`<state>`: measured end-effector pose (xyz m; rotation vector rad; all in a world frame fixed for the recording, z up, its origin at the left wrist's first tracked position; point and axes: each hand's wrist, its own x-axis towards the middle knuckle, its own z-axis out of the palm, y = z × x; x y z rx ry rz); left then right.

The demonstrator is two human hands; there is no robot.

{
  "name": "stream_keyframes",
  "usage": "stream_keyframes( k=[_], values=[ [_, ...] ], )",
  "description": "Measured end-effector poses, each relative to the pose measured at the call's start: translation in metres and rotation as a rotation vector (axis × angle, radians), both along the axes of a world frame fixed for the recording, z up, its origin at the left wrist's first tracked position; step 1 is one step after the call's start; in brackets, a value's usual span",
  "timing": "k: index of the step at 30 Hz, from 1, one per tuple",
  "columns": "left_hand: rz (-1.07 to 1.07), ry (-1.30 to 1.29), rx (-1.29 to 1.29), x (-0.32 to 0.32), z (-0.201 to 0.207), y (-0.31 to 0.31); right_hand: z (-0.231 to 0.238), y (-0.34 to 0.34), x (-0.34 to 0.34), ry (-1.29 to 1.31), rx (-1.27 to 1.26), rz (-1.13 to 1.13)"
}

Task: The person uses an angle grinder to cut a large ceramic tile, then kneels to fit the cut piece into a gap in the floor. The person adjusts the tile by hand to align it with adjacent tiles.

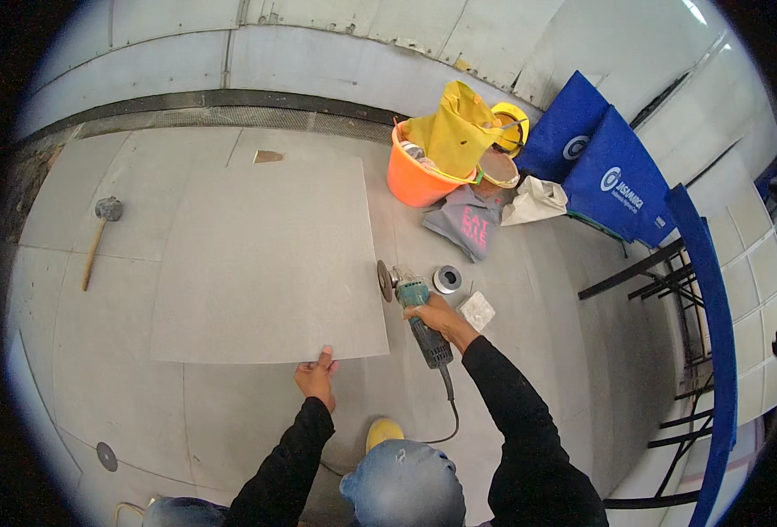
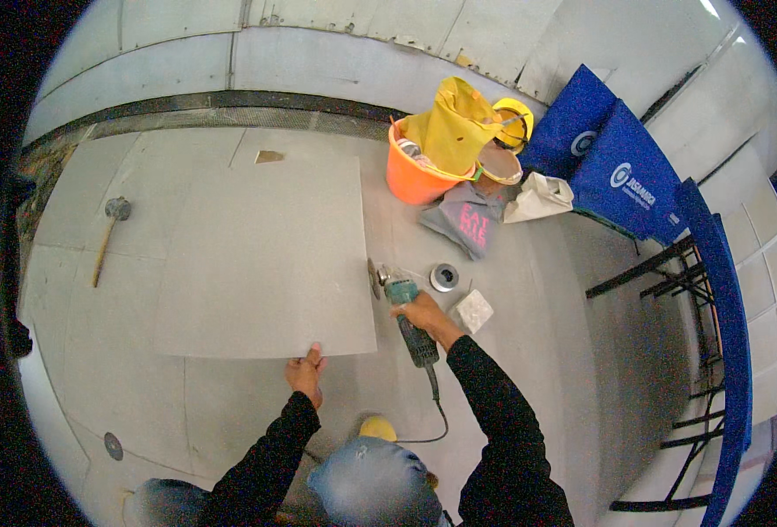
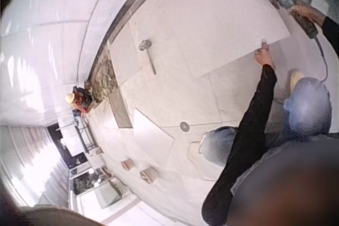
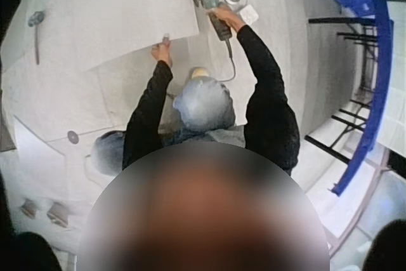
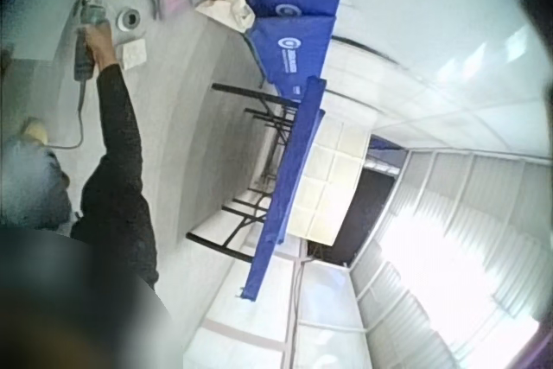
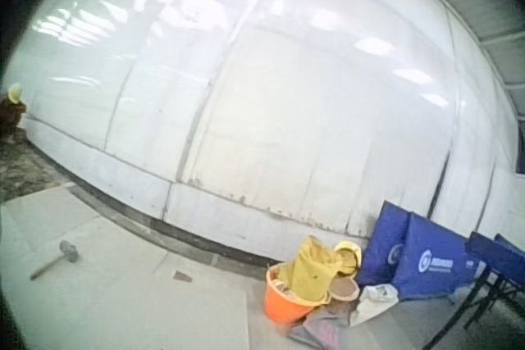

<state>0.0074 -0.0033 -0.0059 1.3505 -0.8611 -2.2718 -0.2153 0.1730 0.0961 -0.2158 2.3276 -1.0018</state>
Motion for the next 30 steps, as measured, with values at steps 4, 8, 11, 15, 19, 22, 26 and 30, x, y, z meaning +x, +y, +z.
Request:
stream_keyframes(
  k=[4,8,11,15,19,22,26,30],
  values=[
    [-0.002,0.028,-0.011,0.001,-0.002,0.0,0.022,0.024,0.051,-0.111,-0.068,-0.062],
    [-0.027,0.029,0.011,0.001,0.0,0.002,0.031,0.057,0.105,-0.174,-0.016,-0.051],
    [-0.018,0.031,0.018,0.0,0.002,0.002,0.035,0.074,0.137,-0.285,-0.011,-0.1],
    [-0.021,-0.026,0.013,-0.001,0.002,0.002,0.04,0.08,0.163,-0.356,-0.029,-0.145],
    [-0.035,0.023,0.003,-0.001,0.001,0.001,0.043,0.076,0.174,-0.352,-0.07,-0.185],
    [-0.028,0.031,0.012,-0.001,0.0,0.001,0.042,0.075,0.177,-0.275,-0.071,-0.169],
    [-0.018,0.031,0.004,-0.001,-0.001,0.003,0.038,0.075,0.179,-0.275,-0.09,-0.161],
    [0.023,0.01,0.001,-0.001,0.0,0.003,0.033,0.075,0.181,-0.249,-0.061,-0.127]
  ],
)
